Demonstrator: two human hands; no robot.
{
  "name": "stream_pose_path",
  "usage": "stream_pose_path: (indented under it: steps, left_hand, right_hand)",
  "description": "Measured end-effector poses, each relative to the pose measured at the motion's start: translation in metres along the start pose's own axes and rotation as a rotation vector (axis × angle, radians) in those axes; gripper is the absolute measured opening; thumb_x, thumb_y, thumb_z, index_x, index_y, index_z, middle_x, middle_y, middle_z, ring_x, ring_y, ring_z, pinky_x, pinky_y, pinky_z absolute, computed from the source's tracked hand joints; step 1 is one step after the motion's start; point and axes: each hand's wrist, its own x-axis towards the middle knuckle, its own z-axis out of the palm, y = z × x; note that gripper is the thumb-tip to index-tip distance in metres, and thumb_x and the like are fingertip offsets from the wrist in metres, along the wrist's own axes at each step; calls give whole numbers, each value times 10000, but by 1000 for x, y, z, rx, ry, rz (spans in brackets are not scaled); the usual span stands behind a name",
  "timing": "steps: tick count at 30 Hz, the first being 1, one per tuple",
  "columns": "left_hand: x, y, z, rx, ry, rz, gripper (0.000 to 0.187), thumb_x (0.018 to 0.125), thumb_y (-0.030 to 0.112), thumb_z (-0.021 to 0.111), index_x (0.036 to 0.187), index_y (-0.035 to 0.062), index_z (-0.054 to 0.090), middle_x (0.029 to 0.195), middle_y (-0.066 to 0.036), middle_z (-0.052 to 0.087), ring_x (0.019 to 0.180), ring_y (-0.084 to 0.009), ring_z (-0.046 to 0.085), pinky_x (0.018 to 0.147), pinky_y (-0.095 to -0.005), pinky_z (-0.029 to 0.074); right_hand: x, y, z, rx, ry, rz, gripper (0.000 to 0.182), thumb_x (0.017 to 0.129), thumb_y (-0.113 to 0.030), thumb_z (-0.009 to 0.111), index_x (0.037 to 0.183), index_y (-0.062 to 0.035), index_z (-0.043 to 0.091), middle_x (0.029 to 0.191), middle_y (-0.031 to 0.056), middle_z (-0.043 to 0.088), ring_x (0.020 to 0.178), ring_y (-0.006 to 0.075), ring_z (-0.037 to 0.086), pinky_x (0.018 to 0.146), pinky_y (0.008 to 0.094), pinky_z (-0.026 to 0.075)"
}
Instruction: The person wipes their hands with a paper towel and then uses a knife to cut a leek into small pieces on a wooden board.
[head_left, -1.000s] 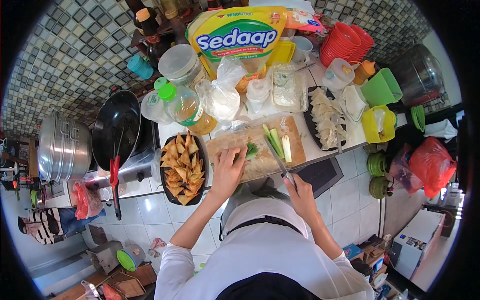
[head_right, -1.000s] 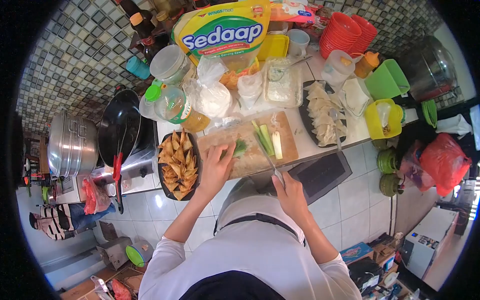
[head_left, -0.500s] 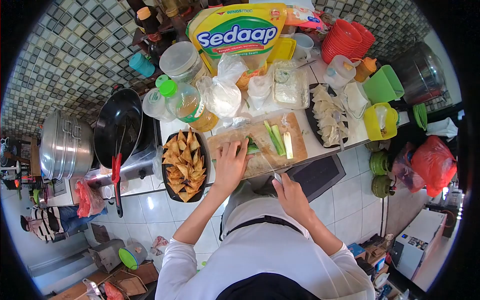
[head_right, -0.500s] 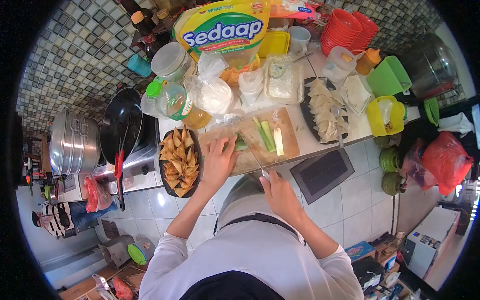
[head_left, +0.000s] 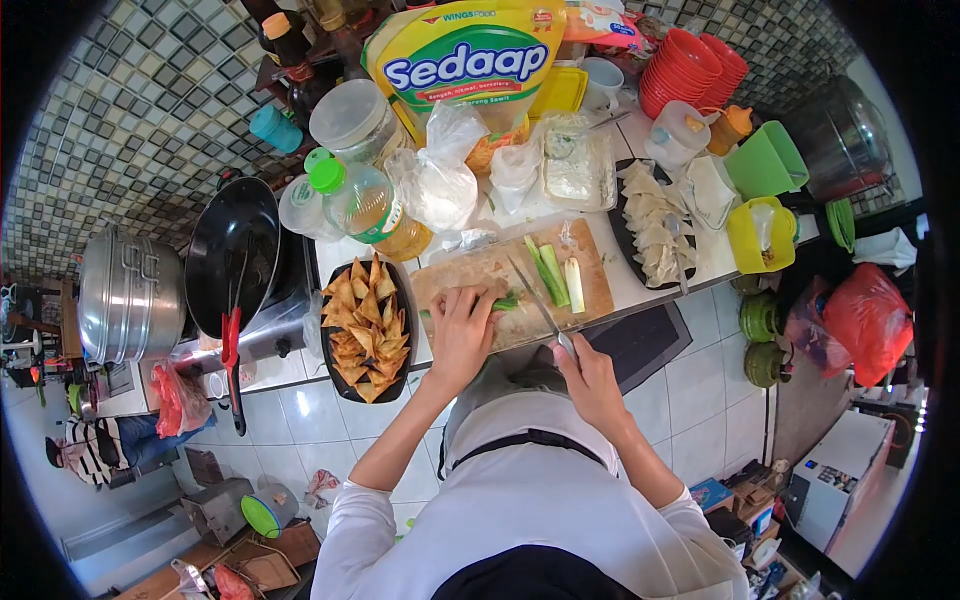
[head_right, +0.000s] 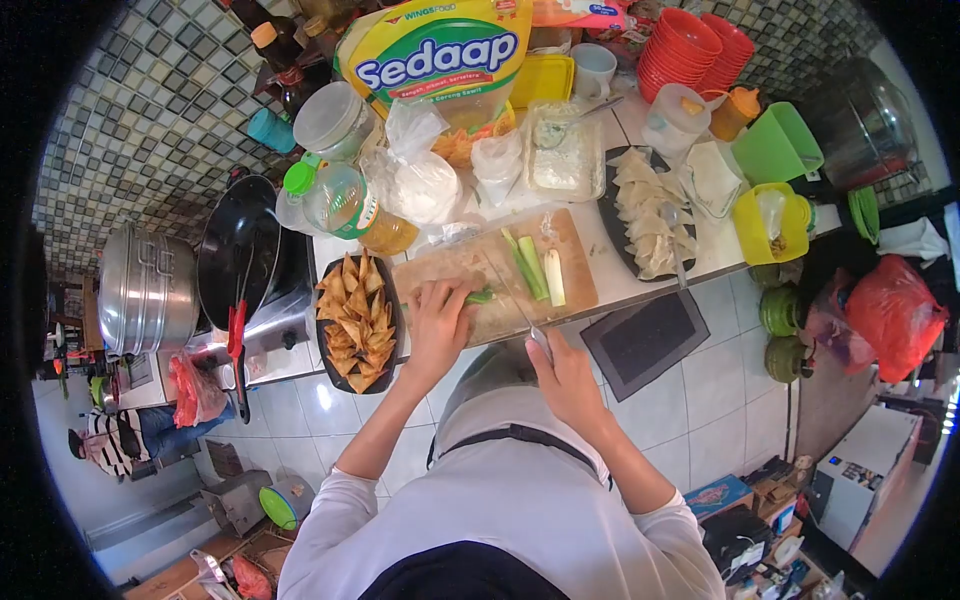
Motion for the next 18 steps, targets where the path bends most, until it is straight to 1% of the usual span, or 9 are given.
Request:
stream_pose_path:
  steps: [1,3,7,9,10,12,13,15,18]
  left_hand:
    - [1,1,-2,-1,-2,1,269,802,124,649,1065,89,606,1017,-54,540,1001,-240,503,878,-445,318]
    - [2,4,-8,-182,-67,-29,245,815,141,647,1053,93,610,988,-54,558,987,-238,511,883,-453,298]
    - [8,-4,-6,-135,-168,-42,223,822,156,649,1035,99,615,985,-45,580,994,-232,519,884,-468,284]
    - [13,0,-10,-50,-186,-41,224,821,175,655,1030,107,614,960,-34,608,996,-226,532,884,-487,281]
    - [15,2,-13,-50,-186,-41,224,821,175,655,1030,107,614,960,-34,608,996,-226,532,884,-487,281]
    - [18,5,-16,-73,-126,-70,233,812,203,668,1026,128,616,921,-20,629,977,-217,545,881,-486,281]
    - [18,6,-16,-75,-128,-69,233,812,203,668,1026,128,616,921,-20,629,977,-217,545,881,-486,281]
    - [17,6,-17,14,-93,-55,253,798,212,681,1033,148,616,883,-14,638,952,-207,553,877,-482,281]
    - [15,11,-18,121,-50,-43,191,800,196,679,980,146,636,963,-17,635,952,-200,561,868,-485,294]
  right_hand:
    - [0,-4,-2,0,1,3,244,965,-198,500,961,40,552,648,150,523,547,240,467,545,337,391]
    - [1,-10,-6,3,-71,81,251,967,-196,495,1006,42,565,653,120,532,574,175,484,566,323,404]
    - [4,-7,-3,28,-111,124,257,968,-202,494,1010,42,565,680,128,559,600,169,497,596,304,418]
    - [4,-2,0,-8,-113,98,264,970,-207,485,1013,42,560,758,162,610,650,219,574,636,312,442]
    - [4,-1,1,-8,-113,98,264,970,-207,485,1013,42,560,758,162,610,650,219,574,636,312,442]
    - [2,0,2,-5,-76,42,271,974,-210,476,1028,45,549,852,202,641,752,316,632,685,336,461]
    - [2,1,2,-5,-75,44,271,974,-210,476,1028,45,549,852,202,641,752,316,632,685,336,461]
    - [3,1,1,-34,-121,98,274,977,-211,471,1047,47,534,895,228,641,832,387,627,717,357,467]
    - [4,4,3,-44,-104,65,278,979,-213,470,1060,48,521,888,234,634,830,396,621,720,356,468]
